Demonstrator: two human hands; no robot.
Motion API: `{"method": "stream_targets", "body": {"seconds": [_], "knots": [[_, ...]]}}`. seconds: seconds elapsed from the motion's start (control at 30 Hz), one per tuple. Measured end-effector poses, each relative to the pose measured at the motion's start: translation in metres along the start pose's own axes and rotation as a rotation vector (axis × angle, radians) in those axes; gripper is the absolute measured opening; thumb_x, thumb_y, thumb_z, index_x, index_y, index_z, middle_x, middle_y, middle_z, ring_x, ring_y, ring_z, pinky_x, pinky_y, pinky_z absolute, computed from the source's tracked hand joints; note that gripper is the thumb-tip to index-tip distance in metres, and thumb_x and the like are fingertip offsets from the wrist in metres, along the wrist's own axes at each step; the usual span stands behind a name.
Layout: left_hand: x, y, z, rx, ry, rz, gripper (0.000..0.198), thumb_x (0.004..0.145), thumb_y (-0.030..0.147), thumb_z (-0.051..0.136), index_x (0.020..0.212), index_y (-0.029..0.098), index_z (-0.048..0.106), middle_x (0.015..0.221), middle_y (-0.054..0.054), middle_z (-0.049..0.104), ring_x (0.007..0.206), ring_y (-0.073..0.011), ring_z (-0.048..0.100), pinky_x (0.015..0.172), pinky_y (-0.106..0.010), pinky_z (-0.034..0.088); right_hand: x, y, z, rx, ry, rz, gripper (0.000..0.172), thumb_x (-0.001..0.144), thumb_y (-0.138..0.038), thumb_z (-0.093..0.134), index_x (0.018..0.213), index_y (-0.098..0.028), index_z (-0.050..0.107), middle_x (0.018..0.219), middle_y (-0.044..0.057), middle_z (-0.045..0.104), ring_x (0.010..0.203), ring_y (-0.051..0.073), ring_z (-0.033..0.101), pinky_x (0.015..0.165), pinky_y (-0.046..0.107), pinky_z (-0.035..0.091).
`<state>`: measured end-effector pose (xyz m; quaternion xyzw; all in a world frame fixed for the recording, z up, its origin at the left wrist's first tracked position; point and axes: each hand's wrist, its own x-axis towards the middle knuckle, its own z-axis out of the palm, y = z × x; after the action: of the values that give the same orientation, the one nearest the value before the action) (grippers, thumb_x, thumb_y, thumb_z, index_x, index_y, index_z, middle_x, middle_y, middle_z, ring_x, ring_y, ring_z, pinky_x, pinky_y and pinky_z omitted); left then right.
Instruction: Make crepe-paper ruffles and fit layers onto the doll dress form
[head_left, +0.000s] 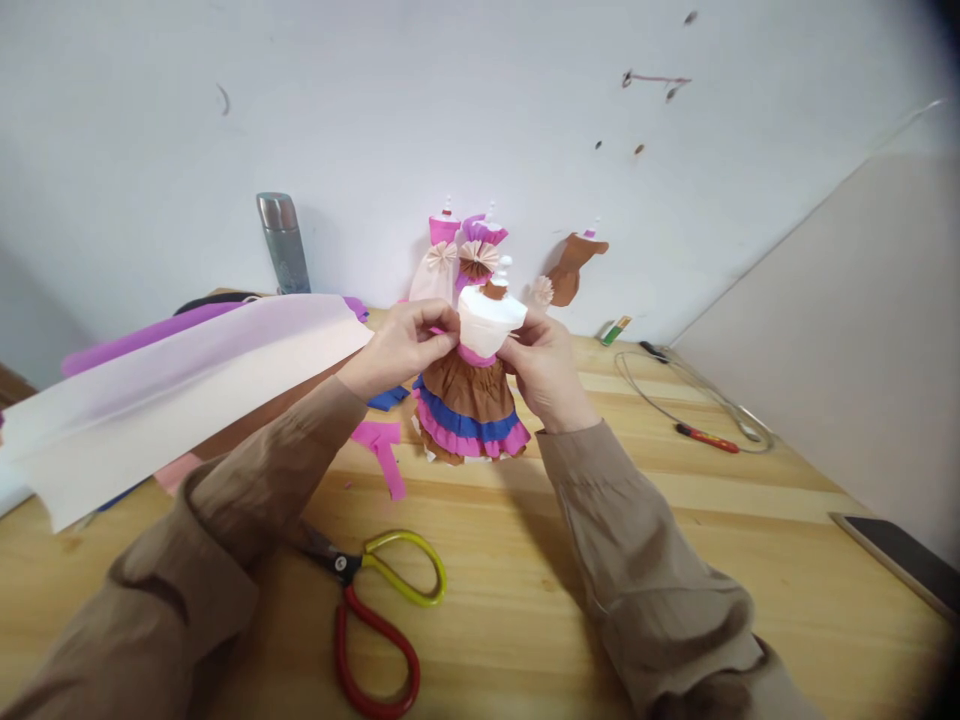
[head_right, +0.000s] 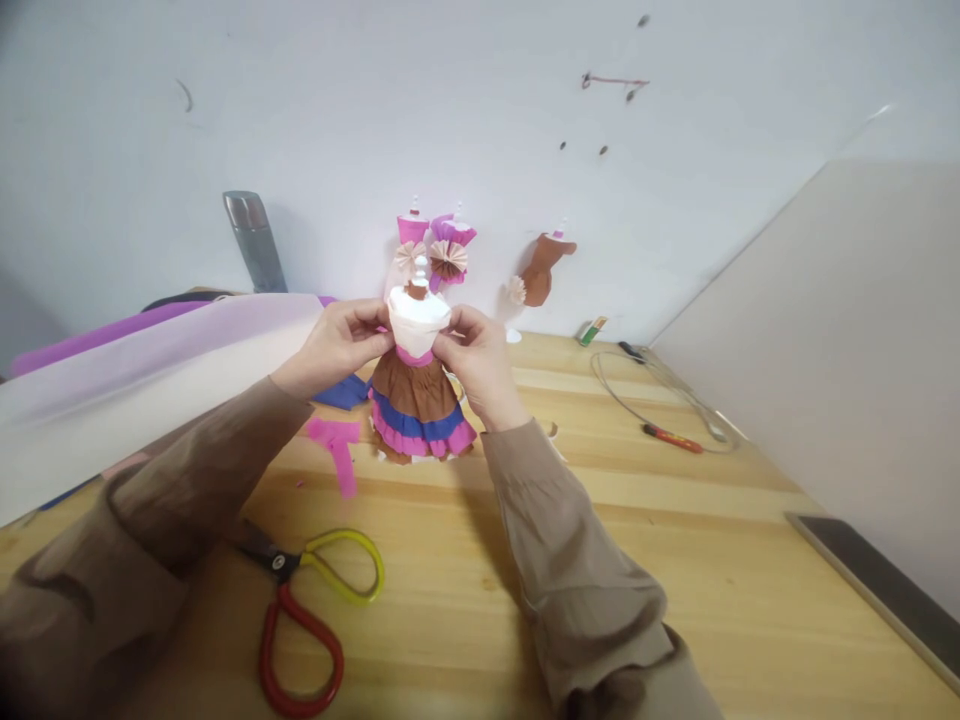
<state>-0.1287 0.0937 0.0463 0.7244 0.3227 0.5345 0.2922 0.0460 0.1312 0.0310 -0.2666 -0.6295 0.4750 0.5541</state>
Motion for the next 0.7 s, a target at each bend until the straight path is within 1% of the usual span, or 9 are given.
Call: {"method": "stream_targets", "body": {"seconds": [0.13, 0.3, 0.37, 0.43, 0.5, 0.6, 0.63, 0.67, 0.7], "knots": [[-0.002, 0.0, 0.002, -0.064, 0.008, -0.008, 0.003, 0.07, 0.016, 0.062, 0.069, 0.014, 0.06, 0.069, 0.0, 0.06, 0.069, -0.0124, 0.056, 0.067, -0.025, 0.045, -0.001, 0.0, 0.001, -0.003, 0.032, -0.05, 0.029, 0.056, -0.029, 0.084, 0.072, -0.021, 0.061, 0.068, -0.004, 0.063, 0.061, 0.012, 0.053, 0.054, 0.025, 0.043], [-0.003, -0.001, 0.003, -0.085, 0.016, 0.01, 0.003, 0.07, 0.016, 0.062, 0.068, 0.014, 0.061, 0.068, 0.001, 0.06, 0.068, -0.0112, 0.055, 0.066, -0.025, 0.044, -0.003, -0.002, 0.003, -0.028, 0.053, -0.091, 0.029, 0.056, -0.029, 0.084, 0.073, -0.022, 0.061, 0.075, -0.003, 0.066, 0.071, 0.015, 0.058, 0.06, 0.028, 0.048], [-0.003, -0.001, 0.003, -0.083, 0.022, 0.021, 0.002, 0.07, 0.015, 0.062, 0.069, 0.014, 0.062, 0.069, 0.001, 0.061, 0.068, -0.0111, 0.056, 0.066, -0.024, 0.044, -0.004, -0.003, 0.005, -0.011, 0.053, -0.072, 0.028, 0.056, -0.027, 0.084, 0.073, -0.022, 0.062, 0.073, -0.003, 0.066, 0.069, 0.015, 0.057, 0.059, 0.027, 0.048], [-0.003, -0.001, 0.004, -0.079, 0.019, 0.031, 0.002, 0.07, 0.015, 0.061, 0.07, 0.014, 0.062, 0.069, 0.001, 0.061, 0.068, -0.011, 0.056, 0.066, -0.024, 0.044, -0.005, -0.004, 0.006, 0.003, 0.048, -0.043, 0.027, 0.056, -0.024, 0.083, 0.075, -0.022, 0.063, 0.07, -0.004, 0.064, 0.064, 0.013, 0.055, 0.054, 0.025, 0.044], [-0.004, -0.001, 0.004, -0.067, 0.019, 0.037, 0.002, 0.071, 0.015, 0.06, 0.07, 0.014, 0.062, 0.069, 0.001, 0.062, 0.068, -0.0112, 0.057, 0.066, -0.024, 0.045, -0.005, -0.006, 0.004, -0.013, 0.042, -0.022, 0.024, 0.058, -0.022, 0.081, 0.076, -0.021, 0.065, 0.067, -0.005, 0.062, 0.056, 0.01, 0.049, 0.047, 0.023, 0.038], [-0.004, -0.001, 0.003, -0.028, 0.041, 0.032, 0.003, 0.071, 0.015, 0.06, 0.07, 0.015, 0.062, 0.07, 0.0, 0.064, 0.069, -0.0117, 0.058, 0.068, -0.025, 0.046, -0.004, -0.012, -0.007, -0.079, 0.028, -0.035, 0.016, 0.065, -0.019, 0.075, 0.079, -0.02, 0.068, 0.062, -0.006, 0.058, 0.047, 0.006, 0.039, 0.042, 0.022, 0.028], [-0.004, -0.001, 0.003, -0.011, 0.054, 0.032, 0.003, 0.071, 0.015, 0.06, 0.07, 0.015, 0.062, 0.07, 0.0, 0.064, 0.069, -0.0117, 0.058, 0.068, -0.025, 0.046, -0.004, -0.015, -0.013, -0.096, 0.007, -0.042, 0.014, 0.067, -0.019, 0.073, 0.08, -0.02, 0.069, 0.062, -0.005, 0.058, 0.046, 0.006, 0.039, 0.042, 0.022, 0.028], [-0.004, -0.001, 0.003, 0.006, 0.066, 0.035, 0.003, 0.071, 0.015, 0.06, 0.07, 0.015, 0.062, 0.07, 0.0, 0.064, 0.069, -0.0117, 0.058, 0.068, -0.025, 0.046, -0.004, -0.018, -0.018, -0.108, -0.031, -0.046, 0.015, 0.068, -0.019, 0.073, 0.083, -0.02, 0.07, 0.063, -0.005, 0.06, 0.047, 0.007, 0.042, 0.043, 0.023, 0.031], [-0.004, -0.001, 0.002, 0.022, 0.075, 0.041, 0.003, 0.072, 0.014, 0.06, 0.07, 0.015, 0.062, 0.07, 0.0, 0.064, 0.069, -0.0116, 0.058, 0.068, -0.025, 0.047, -0.004, -0.021, -0.023, -0.113, -0.084, -0.051, 0.019, 0.069, -0.019, 0.073, 0.088, -0.02, 0.071, 0.069, -0.003, 0.064, 0.053, 0.009, 0.049, 0.047, 0.024, 0.037]]}}
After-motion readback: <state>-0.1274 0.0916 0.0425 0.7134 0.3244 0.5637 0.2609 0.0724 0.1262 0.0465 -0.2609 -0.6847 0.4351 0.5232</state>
